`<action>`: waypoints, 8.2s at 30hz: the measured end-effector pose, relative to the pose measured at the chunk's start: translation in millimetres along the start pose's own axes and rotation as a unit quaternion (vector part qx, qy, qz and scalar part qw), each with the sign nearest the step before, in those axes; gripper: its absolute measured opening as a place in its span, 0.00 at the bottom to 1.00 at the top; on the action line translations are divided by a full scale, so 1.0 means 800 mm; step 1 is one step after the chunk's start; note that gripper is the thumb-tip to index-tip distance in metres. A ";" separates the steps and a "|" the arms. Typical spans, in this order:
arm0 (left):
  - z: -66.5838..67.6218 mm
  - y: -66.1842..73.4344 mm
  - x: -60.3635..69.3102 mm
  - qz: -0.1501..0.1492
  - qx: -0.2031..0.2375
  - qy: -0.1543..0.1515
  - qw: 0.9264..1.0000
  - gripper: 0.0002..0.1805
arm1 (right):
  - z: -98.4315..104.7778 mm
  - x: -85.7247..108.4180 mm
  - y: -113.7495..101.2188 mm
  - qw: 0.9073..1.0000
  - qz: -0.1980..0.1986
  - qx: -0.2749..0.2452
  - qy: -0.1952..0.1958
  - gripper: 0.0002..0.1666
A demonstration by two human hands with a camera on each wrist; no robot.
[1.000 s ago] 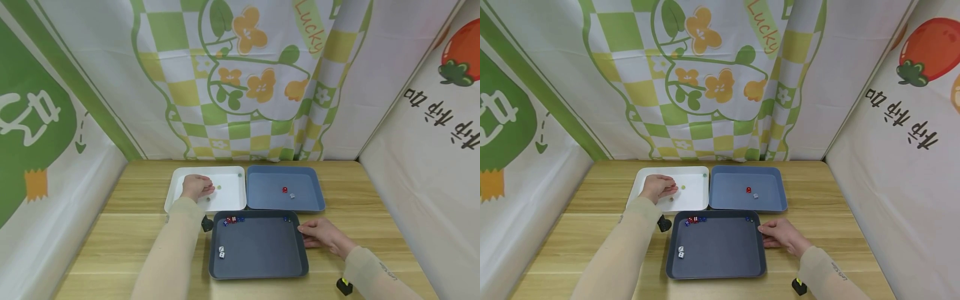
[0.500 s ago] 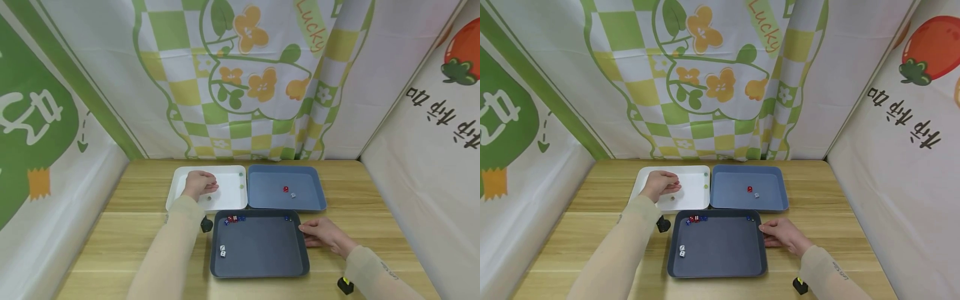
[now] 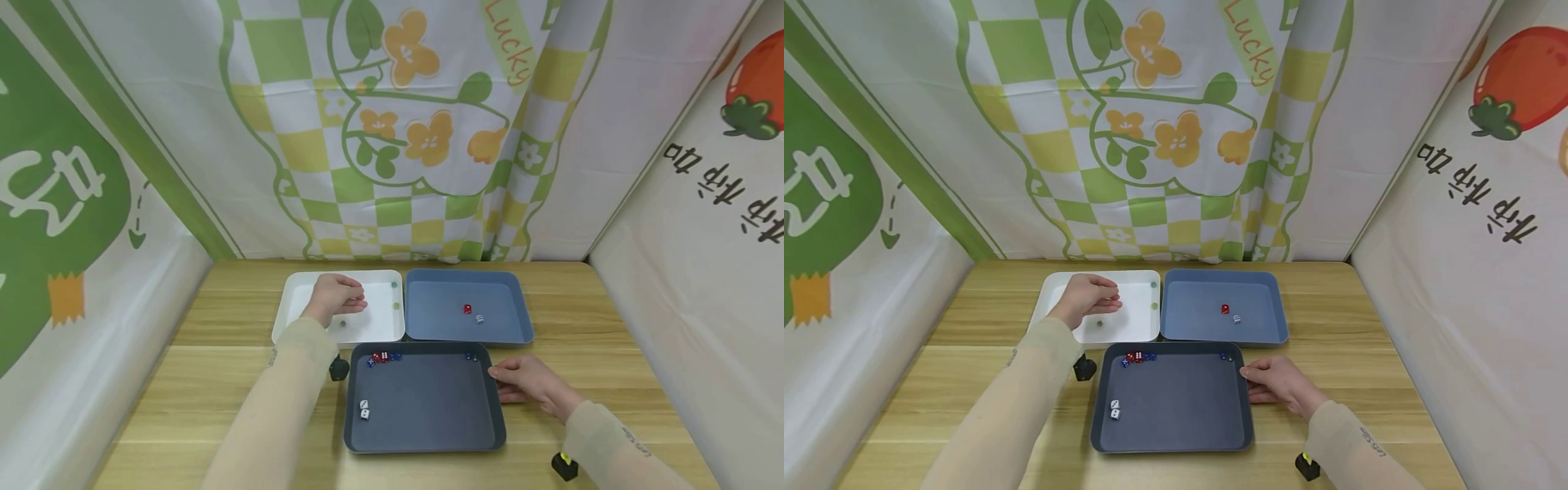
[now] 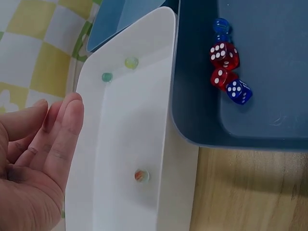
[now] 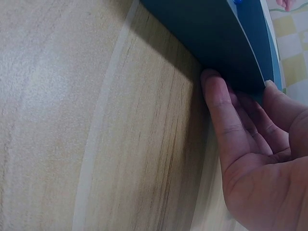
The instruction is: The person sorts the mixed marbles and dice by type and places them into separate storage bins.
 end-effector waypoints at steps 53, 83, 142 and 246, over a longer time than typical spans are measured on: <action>-0.184 -0.003 0.067 -0.045 0.027 -0.186 0.981 0.12 | 0.000 -0.001 0.001 1.000 -0.006 -0.001 0.008 0.24; -0.222 -0.043 0.068 -0.042 -0.027 -0.176 0.983 0.09 | -0.001 0.000 0.000 1.000 -0.003 0.005 0.010 0.25; -0.285 -0.060 0.076 -0.014 -0.037 -0.168 0.985 0.11 | 0.000 -0.001 0.000 1.000 -0.011 -0.011 -0.006 0.24; 0.071 -0.049 -0.021 -0.005 -0.025 0.039 0.999 0.16 | 0.003 -0.002 0.002 1.000 -0.018 -0.008 0.006 0.25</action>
Point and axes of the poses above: each hand's wrist, its own x-axis away from the middle knuckle, its own z-axis out of the back of the hand, y = z × x, the point moved 2 cm from there along -x, towards the middle knuckle, and after that the axes turned 6 degrees about -x, right-handed, at the moved point
